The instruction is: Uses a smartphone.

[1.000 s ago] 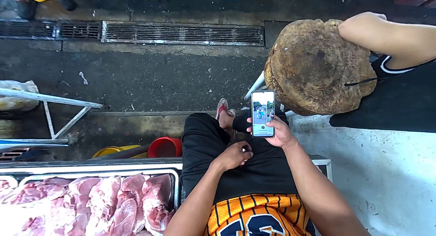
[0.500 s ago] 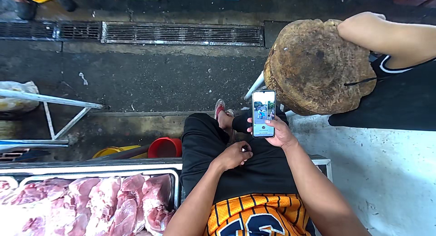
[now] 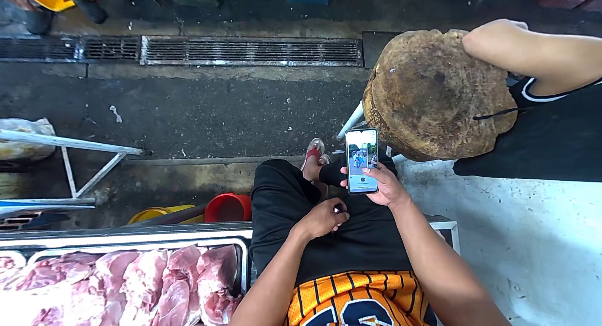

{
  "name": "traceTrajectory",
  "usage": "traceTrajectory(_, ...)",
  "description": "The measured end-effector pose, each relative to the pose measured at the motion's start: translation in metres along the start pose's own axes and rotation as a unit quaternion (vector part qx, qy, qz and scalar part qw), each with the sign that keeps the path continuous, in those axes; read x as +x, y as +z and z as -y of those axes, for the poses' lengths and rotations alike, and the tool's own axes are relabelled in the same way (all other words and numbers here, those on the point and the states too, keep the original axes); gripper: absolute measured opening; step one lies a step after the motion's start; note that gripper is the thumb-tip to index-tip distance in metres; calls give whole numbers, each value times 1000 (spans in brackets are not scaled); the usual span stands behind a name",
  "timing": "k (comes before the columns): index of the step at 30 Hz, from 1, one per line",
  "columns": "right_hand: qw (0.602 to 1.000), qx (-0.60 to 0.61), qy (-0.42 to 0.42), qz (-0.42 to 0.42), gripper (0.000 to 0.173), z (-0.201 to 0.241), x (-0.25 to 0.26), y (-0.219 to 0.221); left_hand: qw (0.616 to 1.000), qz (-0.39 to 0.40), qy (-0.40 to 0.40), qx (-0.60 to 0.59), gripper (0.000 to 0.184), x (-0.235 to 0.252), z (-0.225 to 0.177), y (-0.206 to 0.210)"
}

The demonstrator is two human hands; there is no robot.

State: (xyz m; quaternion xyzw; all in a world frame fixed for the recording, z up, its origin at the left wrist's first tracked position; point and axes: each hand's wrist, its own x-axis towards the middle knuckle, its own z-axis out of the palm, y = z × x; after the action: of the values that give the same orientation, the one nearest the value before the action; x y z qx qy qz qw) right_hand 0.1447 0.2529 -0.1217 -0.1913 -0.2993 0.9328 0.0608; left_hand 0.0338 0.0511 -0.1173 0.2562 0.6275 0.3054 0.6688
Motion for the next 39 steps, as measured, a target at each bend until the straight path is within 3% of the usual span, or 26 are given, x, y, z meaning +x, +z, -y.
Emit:
traceTrajectory(17,998,-11,5,54,36,-8,2,14,1000,-7,0,-7,25,1,5,1)
traceTrajectory(39,999,6,7,38,43,-9,-1,20,999,-41,-16,-12,27,-2,-2,11)
